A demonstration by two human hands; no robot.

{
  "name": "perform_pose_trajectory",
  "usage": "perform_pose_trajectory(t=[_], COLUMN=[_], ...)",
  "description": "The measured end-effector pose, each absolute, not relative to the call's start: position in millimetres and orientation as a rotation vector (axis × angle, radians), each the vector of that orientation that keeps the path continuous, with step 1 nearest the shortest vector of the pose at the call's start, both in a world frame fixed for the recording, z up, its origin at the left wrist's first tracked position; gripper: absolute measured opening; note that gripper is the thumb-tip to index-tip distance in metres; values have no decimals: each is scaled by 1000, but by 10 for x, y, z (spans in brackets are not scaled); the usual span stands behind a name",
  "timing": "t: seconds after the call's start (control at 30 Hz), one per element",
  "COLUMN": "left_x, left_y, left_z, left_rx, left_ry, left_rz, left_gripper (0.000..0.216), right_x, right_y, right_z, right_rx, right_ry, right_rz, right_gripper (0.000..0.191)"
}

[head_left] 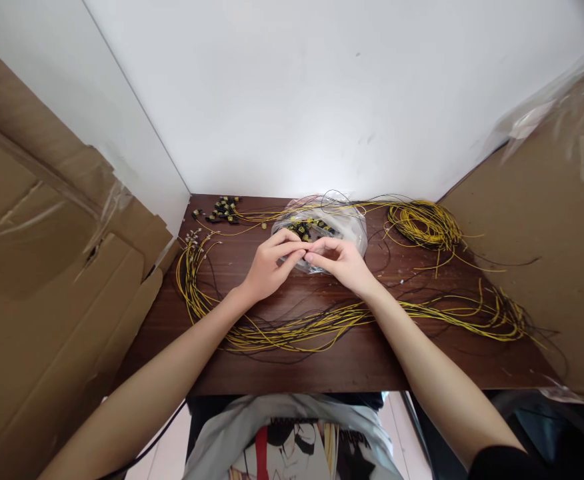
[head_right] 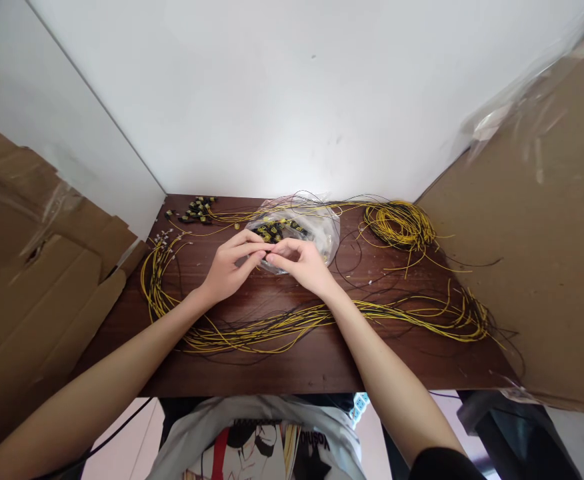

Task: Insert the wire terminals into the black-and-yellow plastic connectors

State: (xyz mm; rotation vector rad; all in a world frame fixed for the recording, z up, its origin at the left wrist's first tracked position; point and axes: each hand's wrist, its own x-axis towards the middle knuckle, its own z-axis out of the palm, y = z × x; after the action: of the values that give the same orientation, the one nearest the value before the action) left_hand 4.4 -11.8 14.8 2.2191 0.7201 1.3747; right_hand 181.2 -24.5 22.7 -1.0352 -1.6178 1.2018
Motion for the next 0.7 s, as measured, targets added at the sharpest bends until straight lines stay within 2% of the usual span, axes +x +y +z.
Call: perform_pose_trajectory(t=[0.37,0.7], left_x=[21,3], left_y=[-70,-47], left_z=[124,138], left_rx=[2084,2162], left_ry=[781,711], left_rz=[1366,1346], left_gripper=[14,15], right_x=[1791,1796], right_y=[-252,-252], right_z=[184,205], right_rx=[-1076,-1092], right_ry=[-1774,-1759], right_rz=[842,882], right_gripper=[15,17])
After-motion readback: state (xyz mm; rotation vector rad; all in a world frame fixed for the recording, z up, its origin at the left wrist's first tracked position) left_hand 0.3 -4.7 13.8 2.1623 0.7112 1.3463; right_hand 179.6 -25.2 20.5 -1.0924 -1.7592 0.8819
